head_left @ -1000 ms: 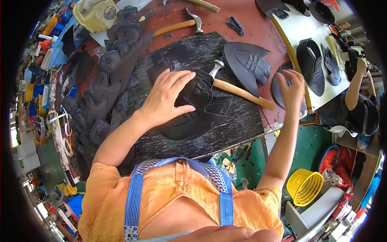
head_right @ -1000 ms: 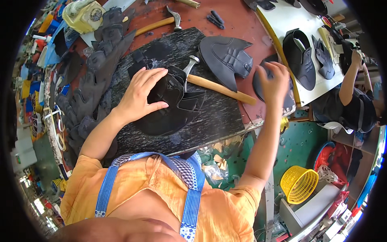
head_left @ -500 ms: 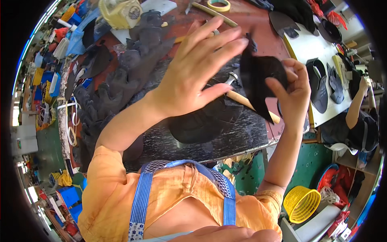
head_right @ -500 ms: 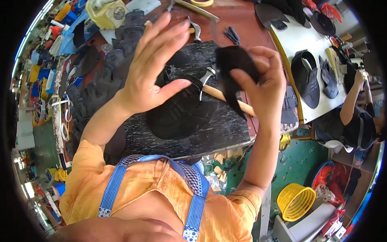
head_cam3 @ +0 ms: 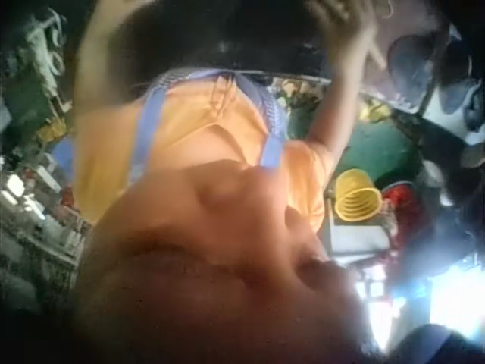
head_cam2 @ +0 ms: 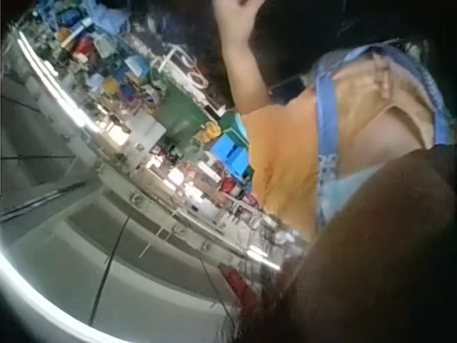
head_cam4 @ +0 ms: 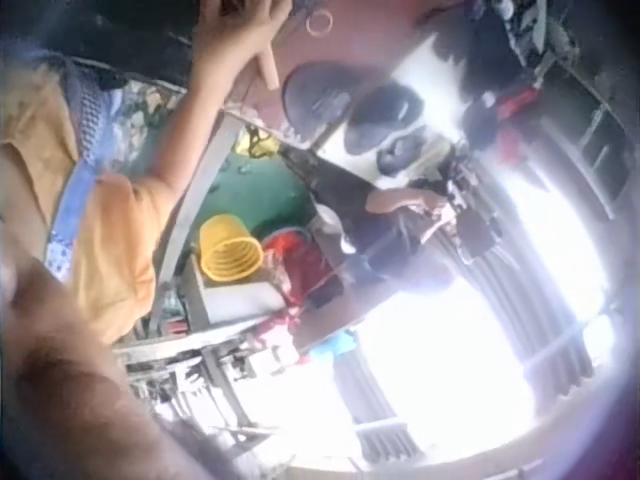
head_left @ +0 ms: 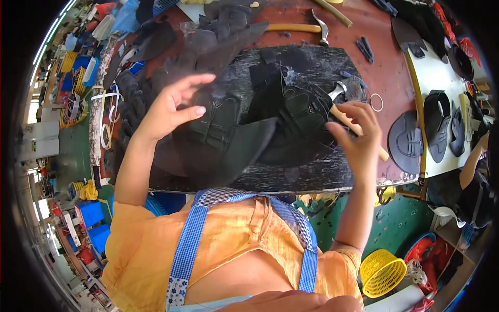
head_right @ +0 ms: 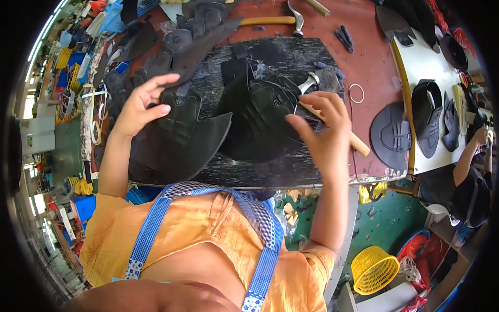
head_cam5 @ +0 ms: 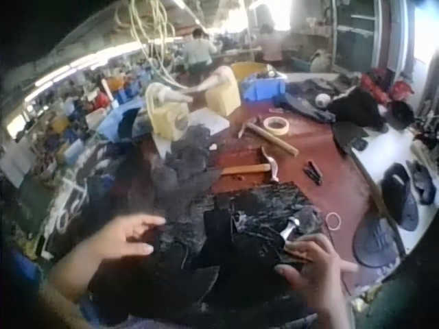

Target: Assembling shoe components using hands, a hammer, and scissors at a workbench.

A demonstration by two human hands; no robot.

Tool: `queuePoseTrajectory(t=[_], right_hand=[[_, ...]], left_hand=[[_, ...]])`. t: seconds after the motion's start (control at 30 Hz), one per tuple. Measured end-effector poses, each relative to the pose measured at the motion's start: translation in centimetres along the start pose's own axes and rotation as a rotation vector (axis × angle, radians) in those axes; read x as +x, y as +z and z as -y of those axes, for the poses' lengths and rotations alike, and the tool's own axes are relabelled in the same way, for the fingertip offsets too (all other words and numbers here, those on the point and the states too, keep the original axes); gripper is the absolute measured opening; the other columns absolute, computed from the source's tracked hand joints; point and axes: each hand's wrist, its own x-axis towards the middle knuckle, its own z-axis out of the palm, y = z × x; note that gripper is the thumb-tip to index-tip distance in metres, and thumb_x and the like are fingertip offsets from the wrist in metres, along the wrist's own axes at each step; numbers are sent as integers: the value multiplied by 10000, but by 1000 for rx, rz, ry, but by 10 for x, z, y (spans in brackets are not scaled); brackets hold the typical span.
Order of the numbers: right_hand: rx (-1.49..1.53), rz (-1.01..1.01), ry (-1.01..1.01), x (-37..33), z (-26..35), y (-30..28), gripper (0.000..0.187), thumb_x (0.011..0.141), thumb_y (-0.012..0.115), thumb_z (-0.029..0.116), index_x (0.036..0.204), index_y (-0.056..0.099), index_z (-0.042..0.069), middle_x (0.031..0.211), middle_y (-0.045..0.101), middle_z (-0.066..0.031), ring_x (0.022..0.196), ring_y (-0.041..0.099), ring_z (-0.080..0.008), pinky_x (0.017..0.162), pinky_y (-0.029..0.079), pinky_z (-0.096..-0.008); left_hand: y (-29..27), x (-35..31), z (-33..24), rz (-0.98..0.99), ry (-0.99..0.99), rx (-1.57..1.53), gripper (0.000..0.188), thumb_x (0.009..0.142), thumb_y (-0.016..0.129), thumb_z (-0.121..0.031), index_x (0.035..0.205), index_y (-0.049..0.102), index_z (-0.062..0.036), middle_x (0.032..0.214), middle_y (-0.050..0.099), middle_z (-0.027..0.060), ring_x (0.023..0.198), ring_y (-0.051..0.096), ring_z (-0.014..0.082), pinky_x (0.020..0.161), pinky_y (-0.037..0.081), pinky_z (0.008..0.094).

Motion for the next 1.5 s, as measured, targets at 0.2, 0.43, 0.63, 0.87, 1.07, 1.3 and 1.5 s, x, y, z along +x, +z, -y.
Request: queuePoseTrajectory(t=[0.2, 0.43, 0.63, 0.87, 1.07, 1.3, 1.5], right_hand=[[-428, -65, -43, -10, -6, 44, 455, 683, 886, 184, 1037, 629, 60, 1063, 592, -88, 1026, 561, -315, 937, 420, -446], [336, 53, 224, -13, 14, 33, 293, 812, 806, 2, 1022, 603, 7, 907, 651, 12, 831, 567, -45, 753, 453, -200], [493, 221, 269, -3, 31, 13, 215, 865, 777, 39, 1026, 642, -11, 892, 655, 14, 851, 590, -52, 782, 466, -194], [367, 289, 138, -24, 43, 24, 127, 878, 755, 42, 936, 648, 4, 827, 657, -12, 760, 584, -70, 690, 456, -215], [388, -129, 263, -45, -18, -50, 139, 882, 707, 41, 1014, 695, 2, 886, 680, -19, 697, 573, -50, 612, 458, -197], [-419, -408, 313, -27, -137, -191, 409, 970, 696, 191, 1333, 619, 20, 1274, 674, -83, 1166, 625, -174, 1019, 466, -313], [-158, -28, -47, -6, -14, -37, 495, 782, 827, 102, 1241, 662, 18, 1206, 685, -95, 1167, 627, -223, 1032, 461, -360]], left_hand=[[28, 22, 17, -218, 341, 933, 701, 752, 819, -165, 1402, 562, -112, 1311, 607, 115, 1267, 525, 334, 1106, 376, 448], [96, 89, -46, 101, 684, 672, 380, 920, 710, -254, 1247, 671, -65, 1169, 682, 113, 1140, 614, 298, 1025, 434, 419], [108, 82, -42, 263, 310, 133, 186, 949, 681, -163, 959, 722, 18, 767, 697, 72, 722, 641, 100, 663, 510, 295], [120, 47, -19, 36, 464, 79, 131, 924, 723, -135, 898, 743, -8, 782, 717, 84, 710, 686, 163, 656, 514, 287], [85, 73, -1, -36, 585, 435, 358, 900, 750, -283, 1176, 718, -57, 1031, 712, 79, 981, 634, 273, 914, 489, 388], [112, 114, 32, -143, 699, 891, 547, 762, 831, -360, 1216, 661, -106, 1335, 553, 86, 1316, 440, 318, 1078, 359, 511], [114, 105, 14, -89, 572, 645, 396, 707, 879, -105, 991, 605, -75, 1032, 681, 20, 1028, 648, 194, 919, 490, 353]])
